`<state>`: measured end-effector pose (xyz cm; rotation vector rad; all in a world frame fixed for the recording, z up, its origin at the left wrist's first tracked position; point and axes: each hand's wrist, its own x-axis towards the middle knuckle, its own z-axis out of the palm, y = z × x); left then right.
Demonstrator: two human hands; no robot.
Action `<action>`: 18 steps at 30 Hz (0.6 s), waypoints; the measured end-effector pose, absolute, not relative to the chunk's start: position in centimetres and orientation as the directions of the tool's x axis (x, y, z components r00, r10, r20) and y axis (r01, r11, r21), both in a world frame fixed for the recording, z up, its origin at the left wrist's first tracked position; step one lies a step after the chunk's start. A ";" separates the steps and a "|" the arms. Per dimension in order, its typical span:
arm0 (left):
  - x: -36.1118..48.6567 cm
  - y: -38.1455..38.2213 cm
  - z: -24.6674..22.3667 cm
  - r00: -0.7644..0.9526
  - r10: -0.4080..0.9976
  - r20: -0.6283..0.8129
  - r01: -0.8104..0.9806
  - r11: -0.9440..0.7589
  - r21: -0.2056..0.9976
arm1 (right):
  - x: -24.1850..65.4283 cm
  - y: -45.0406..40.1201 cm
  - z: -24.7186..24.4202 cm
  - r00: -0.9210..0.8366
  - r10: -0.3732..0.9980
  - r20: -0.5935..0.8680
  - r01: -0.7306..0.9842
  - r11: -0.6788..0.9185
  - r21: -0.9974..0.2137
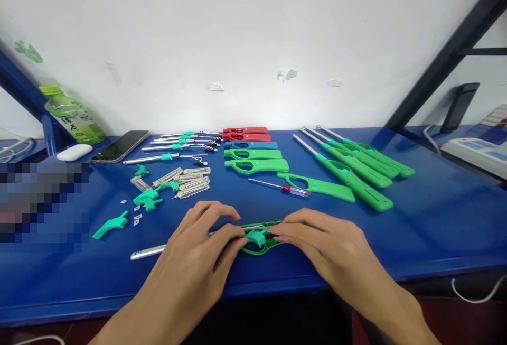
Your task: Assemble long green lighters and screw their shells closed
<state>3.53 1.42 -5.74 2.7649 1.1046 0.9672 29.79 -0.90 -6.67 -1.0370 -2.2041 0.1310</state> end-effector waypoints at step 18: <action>4.7 1.3 -6.0 0.585 0.564 0.582 0.602 -0.783 0.154 | 29.6 -0.8 -6.6 -0.423 0.695 0.582 0.626 0.688 -0.367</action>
